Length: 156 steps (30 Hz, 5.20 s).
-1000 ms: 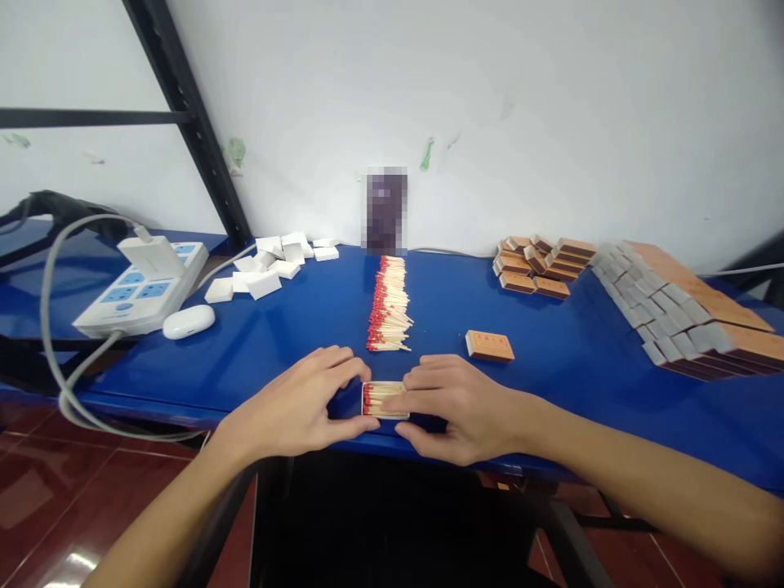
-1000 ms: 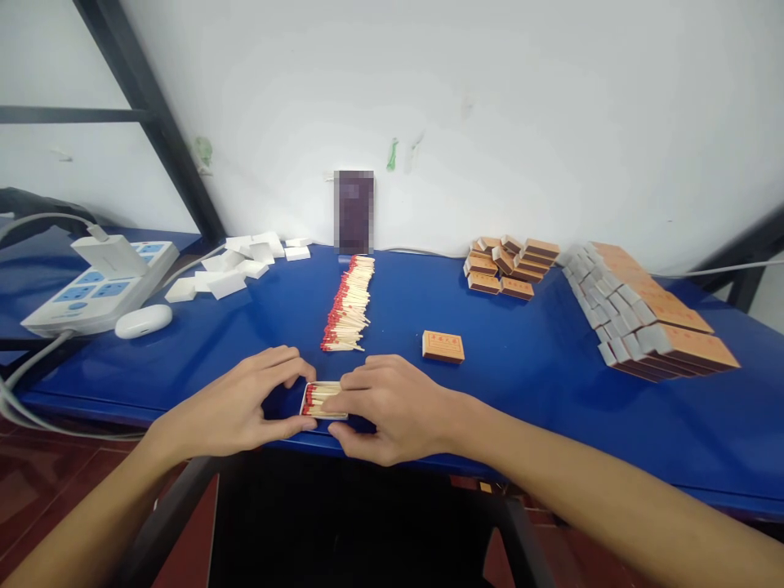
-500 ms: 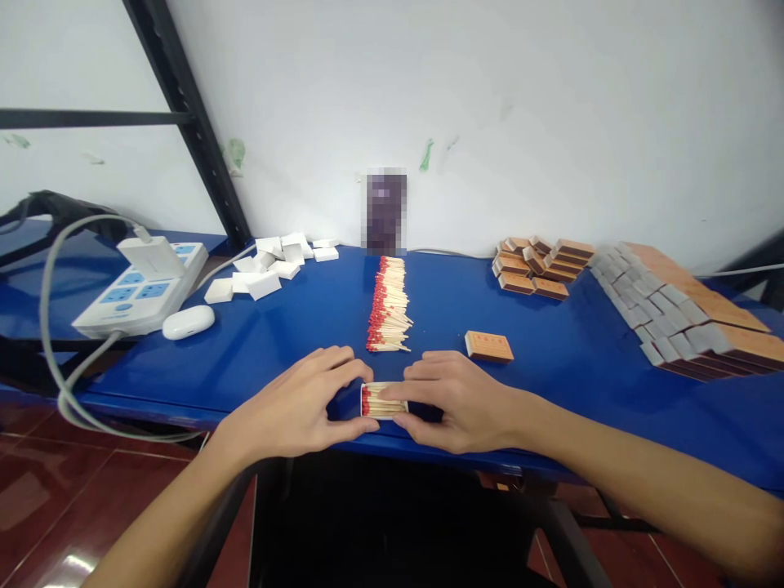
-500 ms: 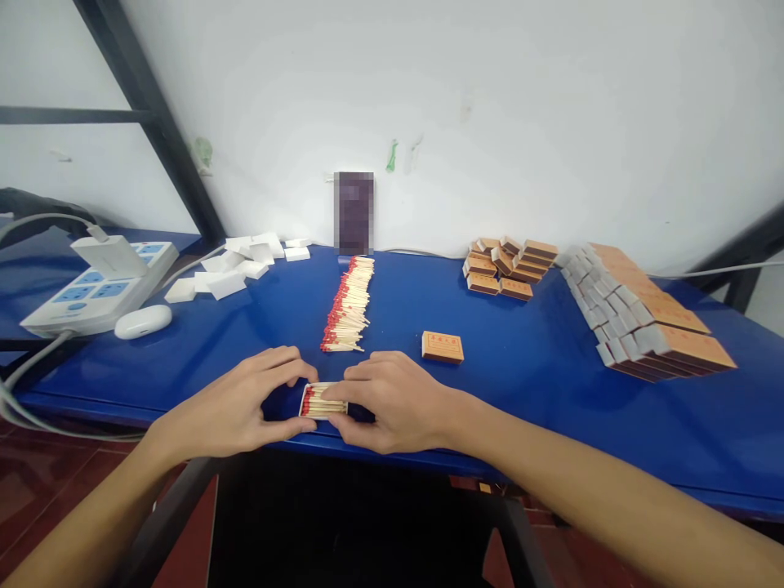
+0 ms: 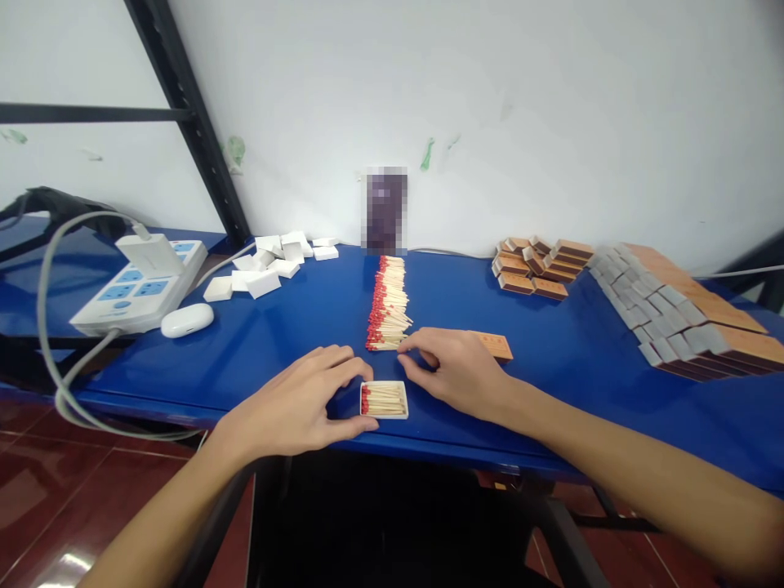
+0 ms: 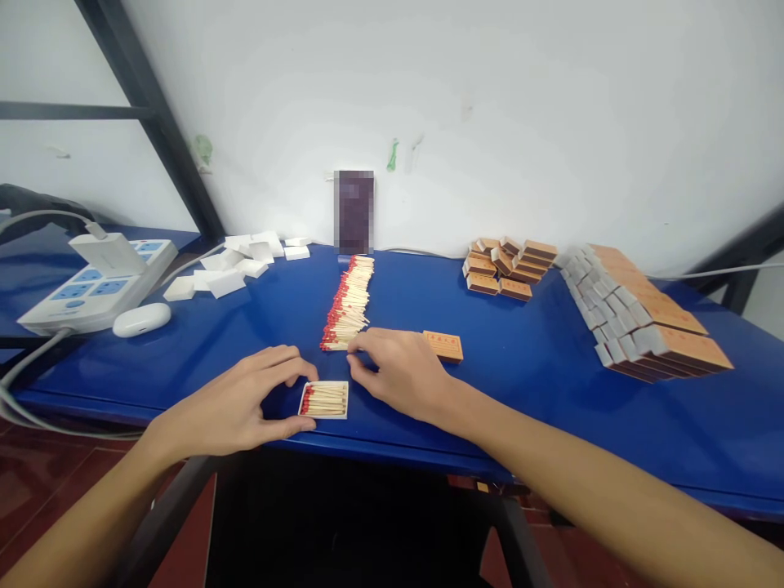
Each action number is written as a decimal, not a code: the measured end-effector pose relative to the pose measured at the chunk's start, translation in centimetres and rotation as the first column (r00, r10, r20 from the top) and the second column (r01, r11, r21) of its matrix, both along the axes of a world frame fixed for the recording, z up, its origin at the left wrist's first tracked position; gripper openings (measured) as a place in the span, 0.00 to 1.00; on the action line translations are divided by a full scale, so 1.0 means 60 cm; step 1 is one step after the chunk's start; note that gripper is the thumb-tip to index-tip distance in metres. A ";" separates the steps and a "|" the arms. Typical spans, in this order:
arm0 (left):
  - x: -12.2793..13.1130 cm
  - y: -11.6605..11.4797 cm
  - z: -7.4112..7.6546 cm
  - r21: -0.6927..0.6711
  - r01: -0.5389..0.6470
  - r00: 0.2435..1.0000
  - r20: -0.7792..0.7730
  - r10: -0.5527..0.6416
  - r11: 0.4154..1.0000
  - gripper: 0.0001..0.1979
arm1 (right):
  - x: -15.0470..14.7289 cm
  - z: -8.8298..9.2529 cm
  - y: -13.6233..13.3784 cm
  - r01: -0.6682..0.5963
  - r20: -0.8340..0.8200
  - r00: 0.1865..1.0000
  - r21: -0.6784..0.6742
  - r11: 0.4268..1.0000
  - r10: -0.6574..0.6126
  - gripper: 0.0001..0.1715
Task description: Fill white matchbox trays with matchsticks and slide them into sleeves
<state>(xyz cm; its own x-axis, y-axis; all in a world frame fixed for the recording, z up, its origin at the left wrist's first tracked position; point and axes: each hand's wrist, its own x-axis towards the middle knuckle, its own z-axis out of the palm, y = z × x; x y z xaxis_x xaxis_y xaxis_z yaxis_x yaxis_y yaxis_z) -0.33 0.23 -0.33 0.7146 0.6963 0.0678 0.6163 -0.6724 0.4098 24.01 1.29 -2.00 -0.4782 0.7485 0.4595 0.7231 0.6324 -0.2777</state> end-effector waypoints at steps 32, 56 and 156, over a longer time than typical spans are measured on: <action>0.001 0.000 -0.006 0.156 -0.062 0.998 -0.013 0.065 0.986 0.30 | -0.001 -0.004 0.011 -0.015 0.008 1.000 -0.117 0.993 0.016 0.10; -0.001 0.002 -0.003 0.124 -0.005 1.000 -0.017 0.007 0.992 0.27 | 0.000 -0.001 0.011 -0.039 -0.012 0.999 -0.114 0.993 0.038 0.08; 0.002 0.001 -0.004 0.146 -0.068 0.996 -0.049 0.076 0.987 0.36 | 0.007 0.003 0.011 -0.120 -0.040 0.992 -0.118 0.986 0.116 0.10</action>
